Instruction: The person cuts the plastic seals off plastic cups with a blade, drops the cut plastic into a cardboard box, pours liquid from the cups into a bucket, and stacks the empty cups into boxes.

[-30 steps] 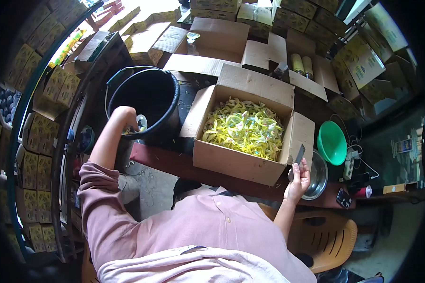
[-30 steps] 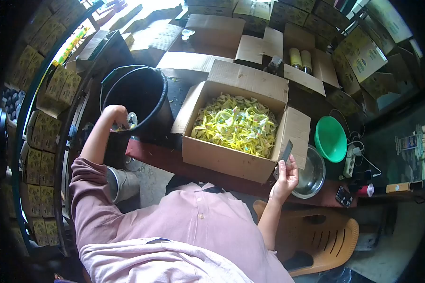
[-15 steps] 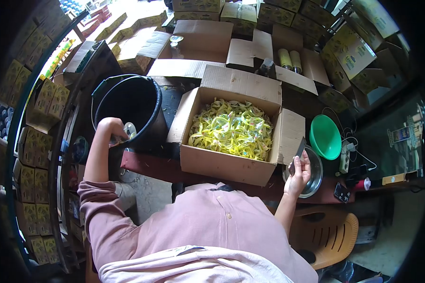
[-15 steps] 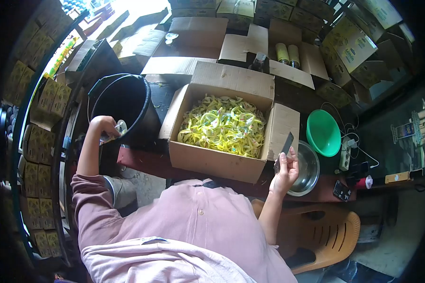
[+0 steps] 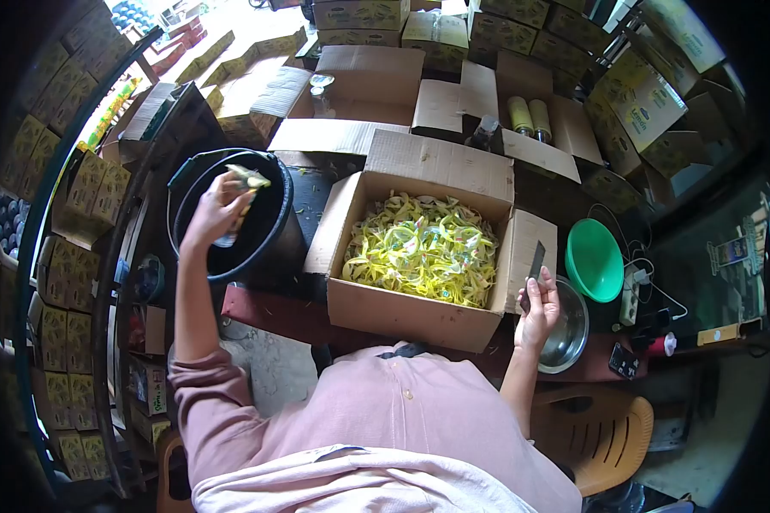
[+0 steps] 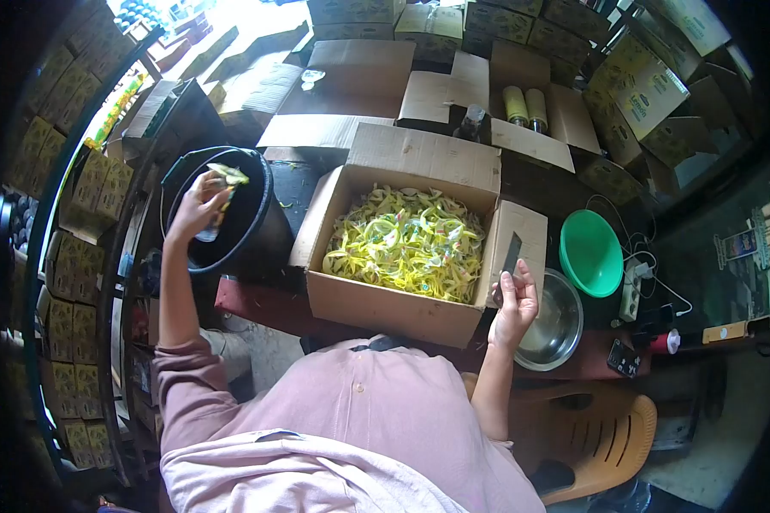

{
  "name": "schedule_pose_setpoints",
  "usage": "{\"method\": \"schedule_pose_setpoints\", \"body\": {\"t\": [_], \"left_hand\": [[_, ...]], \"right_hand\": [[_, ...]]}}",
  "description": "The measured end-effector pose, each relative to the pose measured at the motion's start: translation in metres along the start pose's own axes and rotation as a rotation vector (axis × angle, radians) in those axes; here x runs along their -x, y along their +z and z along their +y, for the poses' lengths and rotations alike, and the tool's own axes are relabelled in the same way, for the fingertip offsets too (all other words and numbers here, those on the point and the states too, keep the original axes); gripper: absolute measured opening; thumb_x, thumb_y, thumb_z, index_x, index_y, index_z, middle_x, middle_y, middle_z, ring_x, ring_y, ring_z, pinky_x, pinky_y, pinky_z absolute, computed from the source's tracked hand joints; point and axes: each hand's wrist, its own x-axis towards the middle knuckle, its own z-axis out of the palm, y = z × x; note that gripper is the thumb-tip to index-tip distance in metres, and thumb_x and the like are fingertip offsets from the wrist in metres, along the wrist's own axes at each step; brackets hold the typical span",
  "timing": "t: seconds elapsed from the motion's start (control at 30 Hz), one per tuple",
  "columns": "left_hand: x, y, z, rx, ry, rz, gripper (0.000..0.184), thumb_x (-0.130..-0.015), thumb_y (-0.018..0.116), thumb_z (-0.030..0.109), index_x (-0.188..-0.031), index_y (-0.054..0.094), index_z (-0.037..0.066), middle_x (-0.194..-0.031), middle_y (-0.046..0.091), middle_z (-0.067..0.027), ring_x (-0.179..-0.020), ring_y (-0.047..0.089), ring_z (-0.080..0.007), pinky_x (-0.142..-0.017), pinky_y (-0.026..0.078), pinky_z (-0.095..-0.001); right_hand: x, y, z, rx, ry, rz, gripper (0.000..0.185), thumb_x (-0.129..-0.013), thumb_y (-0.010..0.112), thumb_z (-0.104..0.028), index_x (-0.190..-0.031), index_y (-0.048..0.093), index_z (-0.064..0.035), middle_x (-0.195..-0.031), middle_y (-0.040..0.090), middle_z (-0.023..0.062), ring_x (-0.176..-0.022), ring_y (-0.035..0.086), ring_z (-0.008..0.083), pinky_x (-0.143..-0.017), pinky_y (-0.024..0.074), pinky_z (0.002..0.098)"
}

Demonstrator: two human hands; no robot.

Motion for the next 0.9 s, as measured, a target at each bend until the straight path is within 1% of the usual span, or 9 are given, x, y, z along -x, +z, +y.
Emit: {"method": "schedule_pose_setpoints", "body": {"t": [0.07, 0.13, 0.17, 0.23, 0.27, 0.37, 0.43, 0.77, 0.9], "left_hand": [[0.008, 0.026, 0.036, 0.332, 0.046, -0.129, 0.037, -0.083, 0.055, 0.016, -0.112, 0.038, 0.0, -0.092, 0.054, -0.0081, -0.083, 0.053, -0.0141, -0.071, 0.046, -0.0276], [0.02, 0.06, 0.064, 0.499, 0.005, -0.2, 0.037, -0.08, 0.045, 0.018, -0.112, 0.037, 0.001, -0.1, 0.05, -0.0106, -0.092, 0.049, -0.0153, -0.079, 0.043, -0.0297], [0.026, 0.08, 0.073, 0.445, 0.063, -0.223, 0.046, -0.076, 0.045, 0.018, -0.118, 0.035, 0.002, -0.106, 0.049, -0.0102, -0.094, 0.048, -0.0171, -0.081, 0.042, -0.0311], [0.039, 0.119, 0.098, 0.766, 0.096, -0.277, 0.058, -0.076, 0.049, 0.018, -0.129, 0.028, 0.004, -0.108, 0.05, -0.0087, -0.094, 0.05, -0.0167, -0.081, 0.043, -0.0313], [0.043, 0.136, 0.095, 0.815, 0.116, -0.351, 0.066, -0.075, 0.057, 0.017, -0.131, 0.025, 0.003, -0.104, 0.052, -0.008, -0.092, 0.053, -0.0155, -0.077, 0.045, -0.0302], [0.053, 0.146, 0.147, 0.301, 0.491, -0.223, 0.069, -0.064, 0.072, 0.018, -0.12, 0.035, 0.002, -0.093, 0.057, -0.0121, -0.088, 0.057, -0.0191, -0.072, 0.046, -0.0291], [0.055, 0.163, 0.154, 0.32, 0.435, -0.197, 0.063, -0.062, 0.074, 0.015, -0.113, 0.039, 0.002, -0.093, 0.057, -0.0154, -0.088, 0.058, -0.0251, -0.073, 0.047, -0.0313], [0.063, 0.149, 0.165, 0.118, 0.523, -0.159, 0.064, -0.062, 0.071, 0.012, -0.115, 0.038, 0.002, -0.108, 0.049, -0.0183, -0.101, 0.051, -0.032, -0.086, 0.042, -0.0373], [0.069, 0.144, 0.171, 0.272, 0.359, -0.261, 0.066, -0.064, 0.07, 0.013, -0.118, 0.034, 0.003, -0.114, 0.045, -0.0173, -0.108, 0.047, -0.0294, -0.088, 0.041, -0.0363]], "right_hand": [[-0.002, 0.009, 0.004, 0.002, 0.02, -0.047, 0.034, -0.076, 0.061, 0.001, -0.11, 0.053, -0.0018, -0.074, 0.058, -0.0001, -0.063, 0.053, 0.006, -0.06, 0.0435, 0.0178], [-0.001, 0.023, 0.002, 0.039, 0.043, -0.119, 0.038, -0.075, 0.061, 0.005, -0.112, 0.052, -0.0016, -0.077, 0.06, 0.0019, -0.066, 0.055, 0.0067, -0.064, 0.0455, 0.0189], [0.0, 0.032, 0.0, 0.068, 0.043, -0.174, 0.036, -0.074, 0.061, 0.005, -0.109, 0.055, -0.0022, -0.075, 0.061, 0.0025, -0.064, 0.054, 0.006, -0.062, 0.0446, 0.0185], [0.005, 0.049, -0.006, 0.222, -0.035, -0.244, 0.028, -0.073, 0.063, 0.005, -0.099, 0.061, -0.0038, -0.074, 0.062, 0.0026, -0.063, 0.054, 0.006, -0.06, 0.044, 0.0196], [0.005, 0.057, -0.01, 0.36, -0.224, -0.299, 0.025, -0.072, 0.064, 0.005, -0.094, 0.063, -0.0044, -0.073, 0.062, 0.0027, -0.062, 0.054, 0.0061, -0.058, 0.0437, 0.0202], [0.006, 0.084, -0.041, 0.708, -0.751, -0.409, 0.022, -0.067, 0.066, 0.006, -0.086, 0.064, -0.0047, -0.071, 0.059, 0.0068, -0.064, 0.057, 0.0133, -0.058, 0.0439, 0.022], [0.0, 0.089, -0.047, 0.789, -0.934, -0.484, 0.024, -0.066, 0.064, 0.007, -0.086, 0.065, -0.007, -0.077, 0.059, 0.0069, -0.067, 0.058, 0.0175, -0.06, 0.0458, 0.026], [-0.01, 0.091, -0.064, 1.047, -1.251, -0.699, 0.031, -0.062, 0.059, 0.001, -0.09, 0.064, -0.0093, -0.091, 0.059, 0.0049, -0.082, 0.058, 0.0207, -0.07, 0.0462, 0.033], [-0.013, 0.091, -0.061, 1.045, -1.34, -0.693, 0.029, -0.063, 0.06, -0.002, -0.09, 0.064, -0.0109, -0.095, 0.059, 0.0068, -0.091, 0.057, 0.0215, -0.077, 0.0462, 0.0331]]}}
